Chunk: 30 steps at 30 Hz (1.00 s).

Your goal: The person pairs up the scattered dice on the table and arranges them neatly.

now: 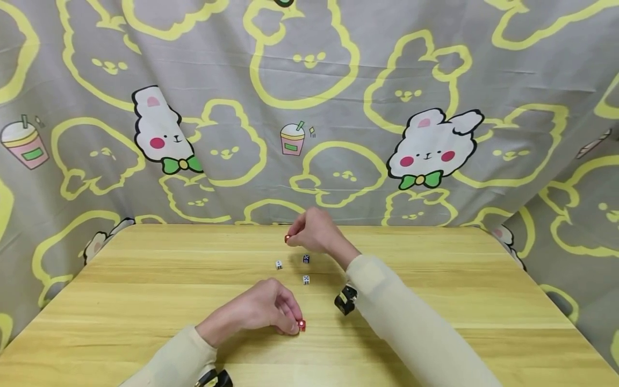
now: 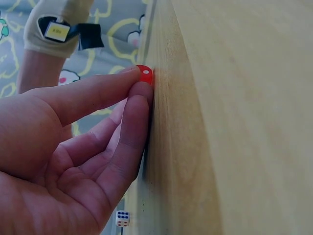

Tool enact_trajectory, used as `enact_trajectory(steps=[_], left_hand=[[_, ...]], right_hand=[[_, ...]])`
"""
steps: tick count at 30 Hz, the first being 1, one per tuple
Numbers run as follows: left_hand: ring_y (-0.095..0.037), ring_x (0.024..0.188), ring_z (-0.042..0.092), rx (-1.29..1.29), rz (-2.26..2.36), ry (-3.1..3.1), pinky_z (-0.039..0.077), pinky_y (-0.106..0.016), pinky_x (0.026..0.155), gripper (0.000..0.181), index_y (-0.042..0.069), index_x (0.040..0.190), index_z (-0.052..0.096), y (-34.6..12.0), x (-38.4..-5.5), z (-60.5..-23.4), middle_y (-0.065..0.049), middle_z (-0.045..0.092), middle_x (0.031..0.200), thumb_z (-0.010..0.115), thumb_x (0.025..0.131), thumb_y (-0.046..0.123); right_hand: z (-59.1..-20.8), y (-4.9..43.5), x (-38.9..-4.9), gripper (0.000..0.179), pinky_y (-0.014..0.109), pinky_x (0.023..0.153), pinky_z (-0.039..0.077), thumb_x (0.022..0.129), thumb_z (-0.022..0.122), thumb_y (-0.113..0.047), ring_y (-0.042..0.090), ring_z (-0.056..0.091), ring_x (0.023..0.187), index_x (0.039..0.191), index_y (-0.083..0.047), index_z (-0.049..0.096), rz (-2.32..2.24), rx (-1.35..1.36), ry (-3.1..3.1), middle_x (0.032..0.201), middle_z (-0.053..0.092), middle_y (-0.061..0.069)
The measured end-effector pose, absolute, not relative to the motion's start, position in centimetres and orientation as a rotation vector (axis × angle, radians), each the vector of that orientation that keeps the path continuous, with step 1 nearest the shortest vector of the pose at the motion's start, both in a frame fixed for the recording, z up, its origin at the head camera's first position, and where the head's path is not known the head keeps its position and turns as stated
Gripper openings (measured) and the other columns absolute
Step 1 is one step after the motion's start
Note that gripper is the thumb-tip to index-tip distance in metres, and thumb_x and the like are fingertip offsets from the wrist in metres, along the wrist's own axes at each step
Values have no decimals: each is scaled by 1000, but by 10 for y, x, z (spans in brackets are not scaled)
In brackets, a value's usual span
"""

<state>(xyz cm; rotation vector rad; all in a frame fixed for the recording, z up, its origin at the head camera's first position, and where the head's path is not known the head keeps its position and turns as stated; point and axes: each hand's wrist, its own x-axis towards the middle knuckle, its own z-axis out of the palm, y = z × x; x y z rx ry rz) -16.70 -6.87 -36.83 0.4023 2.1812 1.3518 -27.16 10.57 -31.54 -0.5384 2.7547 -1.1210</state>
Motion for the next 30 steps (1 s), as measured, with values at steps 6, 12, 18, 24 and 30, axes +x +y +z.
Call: enact_trajectory(steps=[6,12,18,24,30], left_hand=[[-10,62,68,408,1349,2182,62,-28,62,12,1,86,78,-68,-167,-369,-7,79,76,88,80,-2],[-10,62,68,404,1340,2197,61,-28,62,12,3,85,78,-68,-166,-370,-7,78,76,88,80,-3],[-10,62,69,407,1357,2185,61,-27,61,12,2,84,78,-67,-166,-369,-7,79,76,87,80,-3],[-11,62,69,410,1356,2186,62,-28,62,12,2,84,77,-66,-166,-369,-7,78,76,87,80,-5],[-12,63,69,398,1349,2200,62,-29,62,13,2,84,77,-67,-165,-370,-7,78,76,87,79,-5]], right_hand=[[-313,113,-260,5,27,73,52,89,85,-19,13,68,82,90,-15,82,-1157,-507,2752,90,80,-1],[-315,123,-250,5,28,74,53,89,85,-18,14,68,82,91,-15,82,-1187,-448,2752,90,80,-1],[-316,136,-235,8,28,71,51,88,87,-19,14,66,81,92,-15,82,-1168,-398,2799,89,78,-1],[-319,144,-216,7,29,71,51,87,87,-15,12,65,77,91,-14,82,-1168,-425,2805,84,78,-3],[-326,147,-198,8,29,72,53,85,88,-12,11,65,76,89,-15,82,-1176,-415,2790,82,77,-5]])
